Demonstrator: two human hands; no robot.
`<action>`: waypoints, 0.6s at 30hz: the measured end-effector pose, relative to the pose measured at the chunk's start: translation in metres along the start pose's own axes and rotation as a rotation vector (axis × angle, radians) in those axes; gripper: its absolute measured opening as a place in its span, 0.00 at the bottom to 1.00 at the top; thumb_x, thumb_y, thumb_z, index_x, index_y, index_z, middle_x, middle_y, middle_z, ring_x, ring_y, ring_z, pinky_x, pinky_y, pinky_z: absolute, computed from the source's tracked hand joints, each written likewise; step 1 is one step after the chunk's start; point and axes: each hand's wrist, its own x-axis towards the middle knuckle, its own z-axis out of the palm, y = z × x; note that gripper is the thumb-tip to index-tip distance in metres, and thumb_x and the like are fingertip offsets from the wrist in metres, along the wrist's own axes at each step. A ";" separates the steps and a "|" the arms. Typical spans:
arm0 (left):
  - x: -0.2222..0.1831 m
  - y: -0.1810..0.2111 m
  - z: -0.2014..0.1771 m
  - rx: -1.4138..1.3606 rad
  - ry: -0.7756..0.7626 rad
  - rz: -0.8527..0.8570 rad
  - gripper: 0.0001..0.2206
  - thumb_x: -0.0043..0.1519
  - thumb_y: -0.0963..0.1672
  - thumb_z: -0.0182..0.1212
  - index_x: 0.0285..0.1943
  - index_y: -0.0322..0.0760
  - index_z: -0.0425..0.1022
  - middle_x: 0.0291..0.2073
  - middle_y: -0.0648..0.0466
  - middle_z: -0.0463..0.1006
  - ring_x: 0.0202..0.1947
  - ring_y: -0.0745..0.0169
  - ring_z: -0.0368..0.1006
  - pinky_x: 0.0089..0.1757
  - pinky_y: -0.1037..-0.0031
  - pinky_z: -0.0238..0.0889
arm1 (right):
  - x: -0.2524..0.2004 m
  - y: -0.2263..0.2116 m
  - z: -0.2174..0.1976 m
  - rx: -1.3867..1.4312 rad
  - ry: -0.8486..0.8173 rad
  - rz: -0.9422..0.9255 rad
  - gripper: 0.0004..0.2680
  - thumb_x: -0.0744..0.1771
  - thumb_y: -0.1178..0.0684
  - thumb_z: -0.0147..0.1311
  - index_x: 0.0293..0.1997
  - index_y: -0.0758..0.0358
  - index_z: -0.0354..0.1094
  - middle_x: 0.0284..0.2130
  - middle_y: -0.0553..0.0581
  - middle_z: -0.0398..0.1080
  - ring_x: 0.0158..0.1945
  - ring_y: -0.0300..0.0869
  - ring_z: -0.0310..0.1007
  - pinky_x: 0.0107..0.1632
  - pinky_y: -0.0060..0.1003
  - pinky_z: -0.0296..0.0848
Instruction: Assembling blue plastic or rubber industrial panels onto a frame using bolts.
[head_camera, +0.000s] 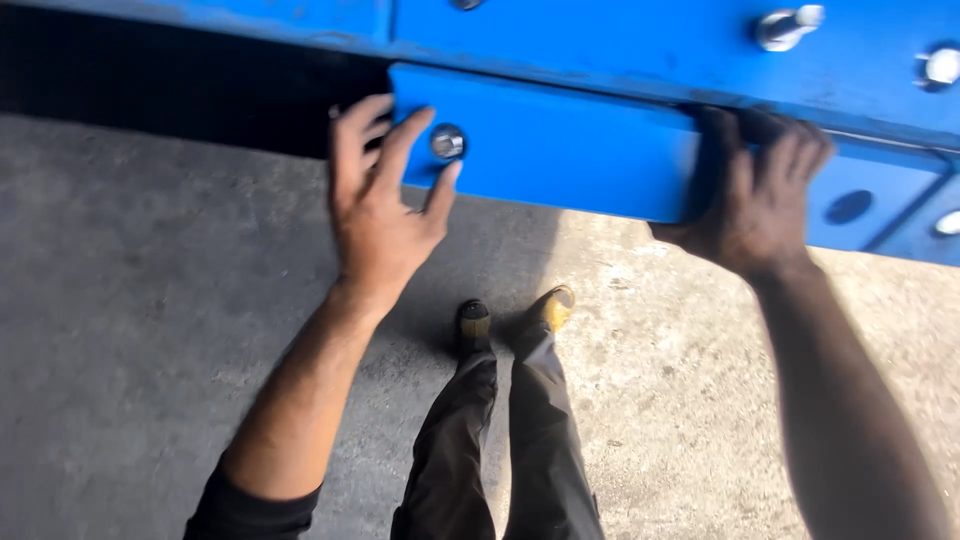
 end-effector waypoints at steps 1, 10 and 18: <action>0.000 0.002 -0.001 -0.046 -0.031 -0.082 0.22 0.62 0.43 0.79 0.64 0.35 0.76 0.65 0.45 0.62 0.63 0.52 0.68 0.57 0.65 0.77 | -0.003 0.008 0.005 0.096 0.067 -0.042 0.41 0.60 0.32 0.69 0.78 0.61 0.50 0.62 0.67 0.54 0.69 0.58 0.52 0.70 0.64 0.54; 0.010 0.006 0.005 -0.016 -0.040 -0.041 0.12 0.68 0.43 0.79 0.55 0.37 0.81 0.65 0.48 0.64 0.64 0.53 0.70 0.50 0.74 0.76 | 0.003 0.007 0.002 0.118 0.184 -0.110 0.38 0.63 0.32 0.67 0.77 0.61 0.51 0.61 0.64 0.55 0.68 0.55 0.56 0.71 0.56 0.52; 0.010 -0.014 0.003 0.380 -0.078 0.356 0.10 0.63 0.41 0.76 0.52 0.38 0.85 0.50 0.56 0.76 0.50 0.61 0.71 0.48 0.69 0.72 | -0.012 0.020 0.002 0.155 0.196 -0.111 0.40 0.65 0.24 0.66 0.78 0.59 0.50 0.65 0.63 0.57 0.71 0.54 0.55 0.74 0.57 0.52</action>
